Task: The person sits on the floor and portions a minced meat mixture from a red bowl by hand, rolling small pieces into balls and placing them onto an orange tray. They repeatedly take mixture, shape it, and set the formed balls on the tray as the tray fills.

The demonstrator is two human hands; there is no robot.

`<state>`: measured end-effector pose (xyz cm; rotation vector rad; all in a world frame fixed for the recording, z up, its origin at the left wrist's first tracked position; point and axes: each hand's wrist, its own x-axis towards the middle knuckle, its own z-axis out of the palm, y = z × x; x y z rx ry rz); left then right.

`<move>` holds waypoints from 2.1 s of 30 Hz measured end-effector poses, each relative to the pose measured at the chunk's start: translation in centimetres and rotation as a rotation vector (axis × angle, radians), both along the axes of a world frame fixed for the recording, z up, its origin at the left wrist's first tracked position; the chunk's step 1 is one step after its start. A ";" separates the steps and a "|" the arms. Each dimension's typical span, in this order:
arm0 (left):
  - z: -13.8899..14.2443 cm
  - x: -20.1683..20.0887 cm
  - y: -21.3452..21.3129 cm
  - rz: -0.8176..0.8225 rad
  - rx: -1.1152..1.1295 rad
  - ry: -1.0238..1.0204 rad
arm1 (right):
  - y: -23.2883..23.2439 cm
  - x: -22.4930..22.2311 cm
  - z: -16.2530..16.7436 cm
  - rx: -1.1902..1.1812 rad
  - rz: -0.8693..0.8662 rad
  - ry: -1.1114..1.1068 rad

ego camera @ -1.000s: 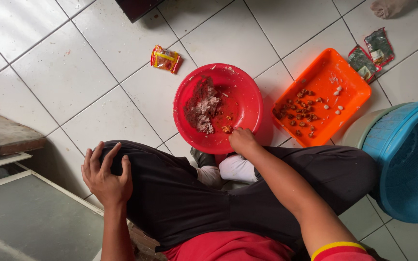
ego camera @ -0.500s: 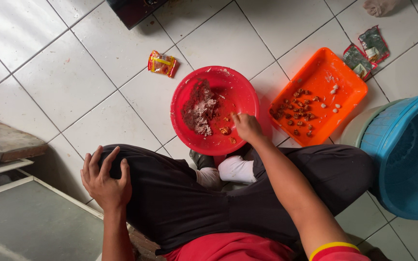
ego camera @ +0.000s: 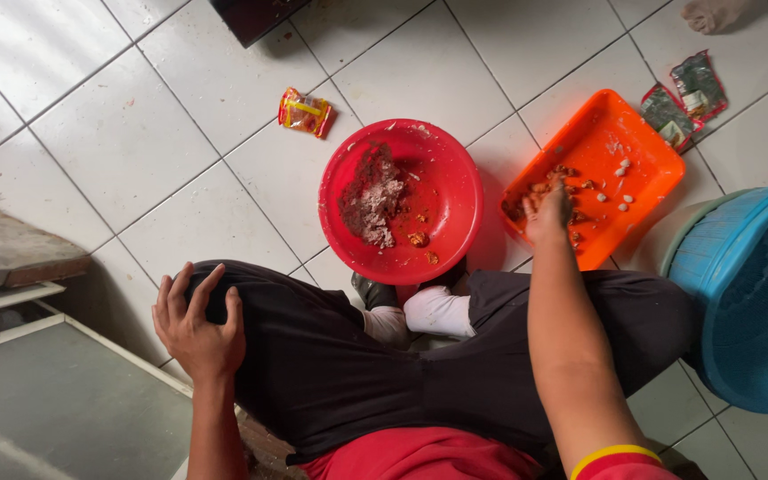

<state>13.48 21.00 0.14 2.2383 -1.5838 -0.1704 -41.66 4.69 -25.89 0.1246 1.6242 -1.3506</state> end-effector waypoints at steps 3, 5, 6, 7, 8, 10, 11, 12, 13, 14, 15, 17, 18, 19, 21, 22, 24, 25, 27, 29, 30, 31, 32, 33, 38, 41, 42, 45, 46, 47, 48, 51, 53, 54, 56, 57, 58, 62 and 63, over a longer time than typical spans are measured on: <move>0.0 -0.1 0.0 0.003 0.002 0.004 | 0.1 -0.3 0.3 -0.047 0.160 0.304; -0.1 -0.2 -0.1 0.003 0.000 0.005 | 0.8 2.2 0.6 0.026 0.590 0.738; -0.1 -0.3 -0.1 0.002 -0.003 0.006 | 1.1 4.3 0.7 -0.047 0.731 0.730; -0.1 -0.4 -0.3 -0.002 -0.004 0.009 | 1.2 6.6 0.8 -0.125 0.871 0.718; -0.1 -0.4 -0.4 -0.004 -0.004 0.010 | 2.1 8.8 1.1 -0.239 1.045 0.768; 0.1 -0.3 -0.5 -0.004 0.000 0.007 | 3.7 13.3 1.4 -0.185 1.416 0.785; 0.2 -0.3 -0.5 -0.004 0.003 0.005 | 4.7 15.3 1.6 -0.085 1.595 0.734; 0.2 -0.3 -0.5 -0.005 0.008 0.004 | 5.6 16.6 1.6 -0.057 1.784 0.859; 0.3 -0.3 -0.5 -0.001 0.004 0.003 | 6.4 17.3 1.6 -0.023 1.971 0.987; 0.2 -0.2 -0.5 0.003 0.000 0.003 | 6.9 17.8 1.4 0.014 2.062 1.034; 0.2 -0.2 -0.4 0.007 -0.002 0.003 | 7.4 18.1 1.1 0.055 2.154 1.078; 0.1 -0.1 -0.2 0.010 0.002 0.011 | 7.9 17.8 0.4 0.071 2.246 1.102; 0.0 -0.1 -0.2 0.013 0.003 0.018 | 7.8 17.5 0.0 0.044 2.241 1.086; -0.1 -0.1 -0.1 0.014 0.004 0.019 | 7.7 17.1 -0.3 0.017 2.235 1.074; -0.2 0.0 -0.2 0.014 -0.001 0.022 | 7.5 16.7 -0.5 0.019 2.140 1.184; -0.2 0.1 -0.3 0.015 0.000 0.021 | 7.4 16.6 -0.3 0.017 2.090 1.238; -0.2 0.2 -0.5 0.016 0.001 0.017 | 7.2 16.8 0.2 0.045 2.111 1.238; -0.2 0.2 -0.6 0.016 0.004 0.015 | 7.2 16.9 0.5 0.057 2.122 1.237; -0.2 0.3 -0.7 0.017 0.015 0.009 | 7.0 17.0 1.2 0.000 2.080 1.186; -0.1 0.3 -0.6 0.012 0.006 0.016 | 7.2 16.9 1.6 -0.034 2.025 1.153; -0.2 0.3 -0.6 0.011 -0.001 0.022 | 7.3 16.8 1.6 -0.046 1.993 1.151; -0.3 0.2 -0.6 0.011 -0.001 0.021 | 7.5 16.6 1.4 -0.059 1.963 1.147; -0.3 0.2 -0.6 0.011 0.001 0.018 | 7.6 16.5 1.2 -0.086 1.978 1.192; -0.3 0.3 -0.5 0.013 0.003 0.014 | 7.8 16.5 0.9 -0.117 1.994 1.237; -0.1 0.3 -0.3 0.016 -0.010 0.017 | 8.2 16.8 -0.3 -0.097 2.026 1.379; 0.1 0.2 -0.2 0.017 -0.010 0.017 | 7.4 16.8 0.5 -0.154 1.780 1.378; 0.1 0.1 -0.2 0.016 -0.010 0.018 | 6.8 16.7 1.0 -0.267 1.641 1.415; 0.0 0.1 -0.1 0.012 -0.010 0.013 | 4.5 16.2 2.9 -0.393 1.277 1.338; -0.1 0.2 0.0 0.012 -0.011 0.012 | 3.8 15.9 3.6 -0.399 1.168 1.281; -0.1 0.2 0.0 0.011 -0.011 0.011 | 3.3 15.6 4.1 -0.385 1.088 1.213; -0.1 0.2 0.1 0.009 -0.010 0.011 | 2.8 15.1 4.6 -0.368 1.009 1.145; -0.1 0.0 0.0 0.003 -0.031 0.026 | 2.4 13.9 5.1 -0.336 0.990 1.089; -0.1 -0.1 -0.1 -0.001 -0.031 0.011 | 2.5 13.3 4.7 -0.315 1.035 1.103; -0.1 -0.1 -0.1 0.002 -0.029 0.000 | 2.8 13.2 4.3 -0.300 1.056 1.109; -0.1 -0.1 -0.2 -0.005 -0.032 -0.001 | 3.1 13.0 3.4 -0.239 1.121 1.105; 0.0 -0.1 -0.1 -0.006 -0.031 -0.003 | 3.3 12.9 2.9 -0.192 1.165 1.095; 0.0 -0.1 0.0 -0.007 -0.028 -0.008 | 3.4 12.9 2.5 -0.142 1.210 1.085; -0.2 -0.2 0.2 -0.002 -0.021 0.000 | 3.5 12.6 1.5 -0.044 1.263 1.122; -0.2 -0.2 0.2 -0.001 -0.022 0.010 | 3.5 12.4 1.4 -0.038 1.261 1.138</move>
